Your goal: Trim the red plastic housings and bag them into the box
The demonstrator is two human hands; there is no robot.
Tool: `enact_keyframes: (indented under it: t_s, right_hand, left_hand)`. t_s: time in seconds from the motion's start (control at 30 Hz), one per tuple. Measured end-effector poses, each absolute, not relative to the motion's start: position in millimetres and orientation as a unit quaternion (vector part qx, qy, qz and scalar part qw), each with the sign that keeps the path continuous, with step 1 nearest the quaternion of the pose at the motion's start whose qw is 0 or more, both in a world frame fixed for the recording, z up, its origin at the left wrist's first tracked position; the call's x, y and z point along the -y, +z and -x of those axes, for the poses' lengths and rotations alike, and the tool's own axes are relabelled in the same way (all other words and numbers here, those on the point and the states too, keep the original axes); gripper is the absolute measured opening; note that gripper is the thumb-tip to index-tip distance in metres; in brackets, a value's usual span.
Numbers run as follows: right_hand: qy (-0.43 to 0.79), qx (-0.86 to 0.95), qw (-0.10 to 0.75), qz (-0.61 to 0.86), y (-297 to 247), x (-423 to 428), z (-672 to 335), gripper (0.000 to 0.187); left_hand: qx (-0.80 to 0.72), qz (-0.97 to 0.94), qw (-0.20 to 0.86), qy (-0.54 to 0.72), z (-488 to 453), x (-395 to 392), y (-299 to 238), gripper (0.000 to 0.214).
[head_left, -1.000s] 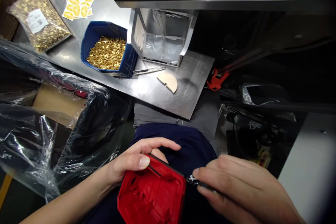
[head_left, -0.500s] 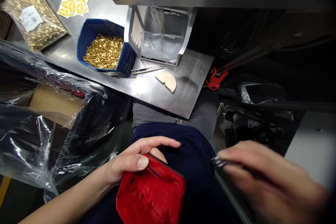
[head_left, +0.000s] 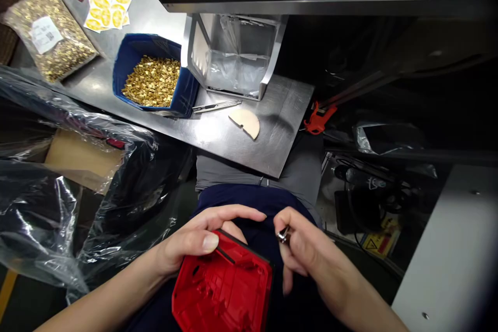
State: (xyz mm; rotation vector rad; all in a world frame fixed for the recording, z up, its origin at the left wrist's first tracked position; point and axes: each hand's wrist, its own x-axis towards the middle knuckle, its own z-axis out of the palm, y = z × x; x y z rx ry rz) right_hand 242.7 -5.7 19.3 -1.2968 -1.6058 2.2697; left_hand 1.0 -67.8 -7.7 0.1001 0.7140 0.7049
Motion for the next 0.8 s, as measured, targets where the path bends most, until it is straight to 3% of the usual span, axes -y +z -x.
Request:
enact_keyframes:
  t_s: [0.1, 0.17, 0.3, 0.37, 0.53, 0.63, 0.8]
  right_hand:
    - [0.853, 0.347, 0.010, 0.389, 17.4, 9.1, -231.6, 0.051]
    - [0.834, 0.357, -0.002, 0.421, 14.6, 6.1, -232.3, 0.049]
    - [0.588, 0.564, -0.022, 0.580, 4.4, -9.1, -249.0, 0.028]
    - [0.496, 0.607, -0.022, 0.621, 0.4, -14.7, -257.3, 0.027]
    - [0.638, 0.585, -0.005, 0.502, 4.9, -12.3, -253.0, 0.044]
    - [0.723, 0.546, 0.006, 0.423, 8.8, -12.2, -237.1, 0.040]
    - [0.679, 0.608, 0.050, 0.409, 2.3, -21.7, -220.5, 0.031]
  left_hand:
    - [-0.342, -0.052, 0.875, 0.338, -0.1, 67.9, -8.2, 0.077]
    - [-0.339, -0.057, 0.877, 0.336, 0.5, 68.0, -9.1, 0.077]
    - [-0.335, -0.066, 0.877, 0.338, 1.8, 69.0, -10.2, 0.079]
    - [-0.337, -0.069, 0.876, 0.338, 1.9, 70.6, -10.7, 0.080]
    - [-0.340, -0.096, 0.868, 0.348, 3.6, 70.3, -13.2, 0.081]
    - [-0.367, -0.170, 0.841, 0.360, 10.4, 59.2, -13.2, 0.080]
    - [-0.428, -0.292, 0.784, 0.341, 25.4, 35.0, -15.8, 0.073]
